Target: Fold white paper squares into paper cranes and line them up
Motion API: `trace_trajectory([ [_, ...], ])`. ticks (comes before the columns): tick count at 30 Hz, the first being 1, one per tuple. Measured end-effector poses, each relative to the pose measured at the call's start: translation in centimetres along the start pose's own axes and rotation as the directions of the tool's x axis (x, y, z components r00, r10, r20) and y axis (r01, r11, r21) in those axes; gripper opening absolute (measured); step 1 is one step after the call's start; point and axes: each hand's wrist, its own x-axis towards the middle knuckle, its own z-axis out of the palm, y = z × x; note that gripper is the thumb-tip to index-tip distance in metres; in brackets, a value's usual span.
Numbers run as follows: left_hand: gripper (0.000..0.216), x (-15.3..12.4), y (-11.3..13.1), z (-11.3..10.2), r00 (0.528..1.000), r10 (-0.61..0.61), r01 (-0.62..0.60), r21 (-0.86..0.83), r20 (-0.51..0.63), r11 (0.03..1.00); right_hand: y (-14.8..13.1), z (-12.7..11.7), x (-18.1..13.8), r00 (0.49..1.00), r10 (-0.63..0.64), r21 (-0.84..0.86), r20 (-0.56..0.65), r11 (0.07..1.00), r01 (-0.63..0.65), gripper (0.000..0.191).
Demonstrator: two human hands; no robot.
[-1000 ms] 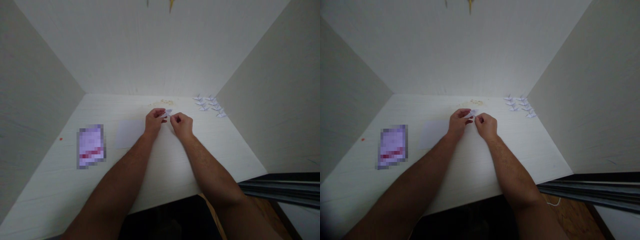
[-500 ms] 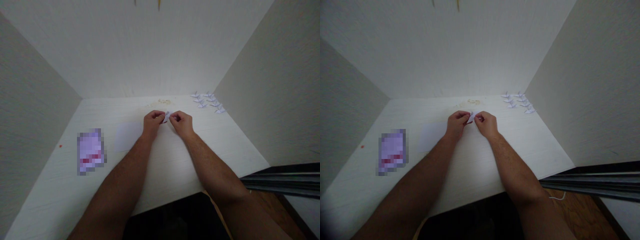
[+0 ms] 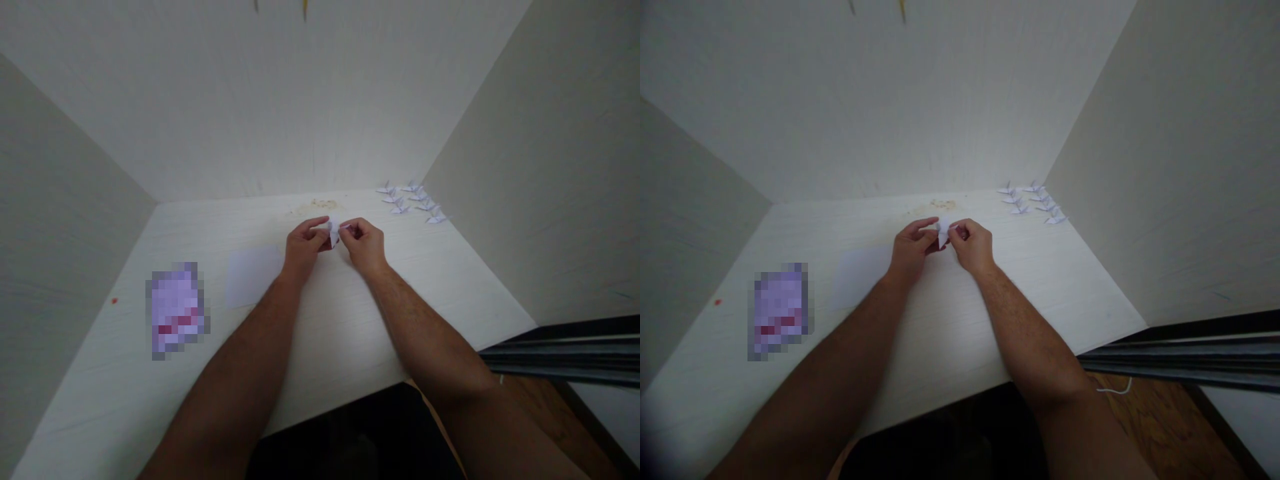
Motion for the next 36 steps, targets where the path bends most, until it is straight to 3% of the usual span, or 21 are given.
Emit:
trace_trajectory([
  [3, 0.046, -0.14, 0.04, 0.09, 1.0, 0.009, -0.01, 0.026, 0.022, 1.0, -0.01, 0.02, 0.04, 0.999, 0.01, 0.027, 0.03, 1.0, -0.011, 0.017],
  [7, 0.044, 0.0, -0.17, 0.08, 0.999, 0.011, -0.01, 0.039, -0.032, 0.999, 0.1, -0.01, 0.04, 0.997, -0.028, 0.012, 0.069, 1.0, 0.027, 0.017],
  [18, 0.042, 0.13, -0.31, -0.13, 0.998, -0.044, 0.044, 0.005, -0.042, 0.999, 0.59, -0.23, -0.18, 0.966, -0.247, -0.254, 0.081, 0.932, 0.26, 0.017],
  [24, 0.038, 0.3, -0.54, -0.21, 0.998, -0.033, 0.033, -0.01, -0.047, 0.999, 0.12, -0.32, -0.05, 0.956, -0.275, -0.329, 0.099, 0.898, 0.293, 0.017],
  [36, 0.04, 0.19, -0.14, -0.14, 0.997, -0.062, 0.061, -0.023, -0.037, 0.998, 0.13, -0.82, -0.11, 0.919, -0.385, -0.196, 0.083, 0.898, 0.394, 0.021],
])
